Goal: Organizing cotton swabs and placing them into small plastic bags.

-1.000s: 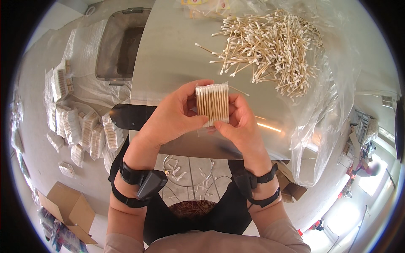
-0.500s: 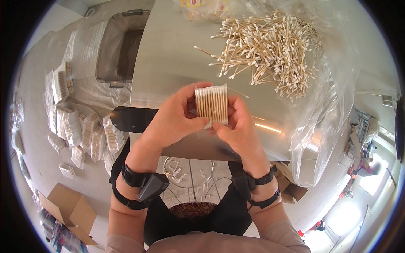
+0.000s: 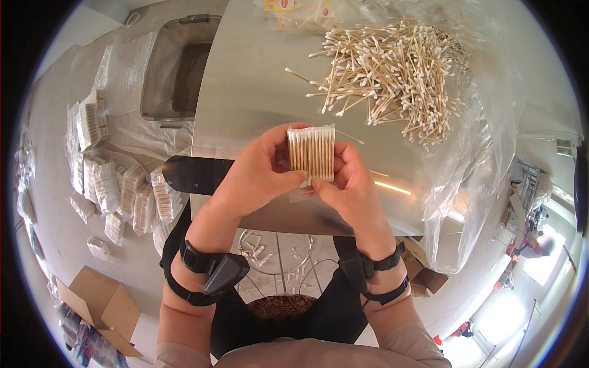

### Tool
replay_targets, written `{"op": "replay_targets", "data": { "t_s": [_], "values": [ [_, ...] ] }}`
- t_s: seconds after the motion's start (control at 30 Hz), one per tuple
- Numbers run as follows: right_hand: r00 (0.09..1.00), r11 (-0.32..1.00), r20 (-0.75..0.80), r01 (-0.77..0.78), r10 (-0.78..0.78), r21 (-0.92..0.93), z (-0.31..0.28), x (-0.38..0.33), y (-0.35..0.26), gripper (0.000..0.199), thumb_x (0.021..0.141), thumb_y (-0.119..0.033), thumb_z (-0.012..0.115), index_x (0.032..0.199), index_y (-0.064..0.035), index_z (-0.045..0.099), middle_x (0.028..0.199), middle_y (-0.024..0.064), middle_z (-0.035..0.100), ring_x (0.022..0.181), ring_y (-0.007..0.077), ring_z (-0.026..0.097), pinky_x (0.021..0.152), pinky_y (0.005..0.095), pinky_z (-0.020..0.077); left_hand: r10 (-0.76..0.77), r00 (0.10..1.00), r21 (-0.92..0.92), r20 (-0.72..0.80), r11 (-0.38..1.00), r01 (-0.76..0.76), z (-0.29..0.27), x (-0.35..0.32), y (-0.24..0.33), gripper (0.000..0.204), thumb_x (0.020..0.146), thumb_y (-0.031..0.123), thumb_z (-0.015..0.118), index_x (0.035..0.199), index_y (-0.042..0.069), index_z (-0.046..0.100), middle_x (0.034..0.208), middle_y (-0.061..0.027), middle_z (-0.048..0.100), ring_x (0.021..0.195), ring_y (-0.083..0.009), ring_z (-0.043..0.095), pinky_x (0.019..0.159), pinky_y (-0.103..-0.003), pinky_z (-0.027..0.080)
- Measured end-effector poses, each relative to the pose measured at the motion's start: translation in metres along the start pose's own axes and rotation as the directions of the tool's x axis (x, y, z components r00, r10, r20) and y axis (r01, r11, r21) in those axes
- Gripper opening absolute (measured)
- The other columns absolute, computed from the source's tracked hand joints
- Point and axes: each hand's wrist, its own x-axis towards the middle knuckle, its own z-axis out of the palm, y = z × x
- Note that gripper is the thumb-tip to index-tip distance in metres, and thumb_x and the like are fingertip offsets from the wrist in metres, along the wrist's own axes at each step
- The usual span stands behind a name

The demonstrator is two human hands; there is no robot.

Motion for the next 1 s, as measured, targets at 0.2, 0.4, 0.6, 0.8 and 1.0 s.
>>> {"op": "replay_targets", "data": {
  "t_s": [0.2, 0.4, 0.6, 0.8, 1.0],
  "values": [
    [1.000, 0.999, 0.007, -0.003, 0.003, 0.049, -0.001, -0.001, 0.001, 0.041, 0.088, 0.009, 0.055, 0.125, 0.0029, 0.040, 0.118, 0.0134, 0.061, 0.104, 0.0182, 0.063, 0.085, 0.0333, 0.0582, -0.026, 1.000, 0.051, -0.014, 0.998, 0.026, 0.001, -0.002, 0.002, 0.061, 0.079, -0.007, 0.064, 0.136, 0.000, 0.047, 0.115, -0.0041, 0.062, 0.103, -0.0109, 0.061, 0.089, -0.027, 0.051],
    [1.000, 1.000, 0.019, -0.005, 0.005, 0.017, -0.003, -0.001, 0.002, 0.042, 0.090, 0.008, 0.054, 0.130, 0.0046, 0.042, 0.118, 0.0134, 0.062, 0.104, 0.0185, 0.064, 0.085, 0.0335, 0.0580, 0.008, 0.999, 0.046, -0.042, 0.999, -0.007, 0.004, -0.001, 0.000, 0.059, 0.080, -0.006, 0.065, 0.136, 0.000, 0.047, 0.114, -0.0044, 0.062, 0.102, -0.0111, 0.062, 0.088, -0.027, 0.051],
    [0.996, 0.999, 0.084, 0.007, -0.003, -0.048, -0.005, -0.001, 0.003, 0.042, 0.092, 0.007, 0.052, 0.133, 0.0046, 0.045, 0.116, 0.0113, 0.064, 0.102, 0.0169, 0.065, 0.088, 0.0313, 0.0555, 0.025, 0.998, 0.113, -0.050, 0.993, -0.019, 0.001, 0.000, -0.006, 0.059, 0.080, -0.005, 0.066, 0.136, 0.000, 0.047, 0.115, -0.0044, 0.062, 0.102, -0.0106, 0.062, 0.088, -0.026, 0.051],
    [0.998, 1.000, 0.056, -0.008, 0.007, 0.009, -0.003, -0.001, 0.000, 0.041, 0.091, 0.007, 0.052, 0.132, 0.0045, 0.046, 0.117, 0.0103, 0.063, 0.103, 0.0163, 0.065, 0.089, 0.0312, 0.0549, -0.008, 0.999, 0.050, -0.049, 0.999, 0.011, 0.002, -0.001, 0.000, 0.061, 0.080, -0.006, 0.066, 0.137, 0.001, 0.046, 0.115, -0.0038, 0.061, 0.102, -0.0099, 0.061, 0.088, -0.026, 0.051],
    [0.997, 0.999, 0.058, -0.045, 0.044, 0.019, -0.005, 0.000, 0.004, 0.043, 0.089, 0.008, 0.055, 0.132, 0.0047, 0.046, 0.117, 0.0106, 0.063, 0.105, 0.0170, 0.064, 0.087, 0.0319, 0.0565, -0.071, 0.997, 0.076, -0.010, 0.994, 0.072, -0.001, -0.002, 0.004, 0.073, 0.076, -0.014, 0.060, 0.144, 0.002, 0.041, 0.127, -0.0043, 0.058, 0.113, -0.0125, 0.058, 0.099, -0.029, 0.047]
  ]
}}
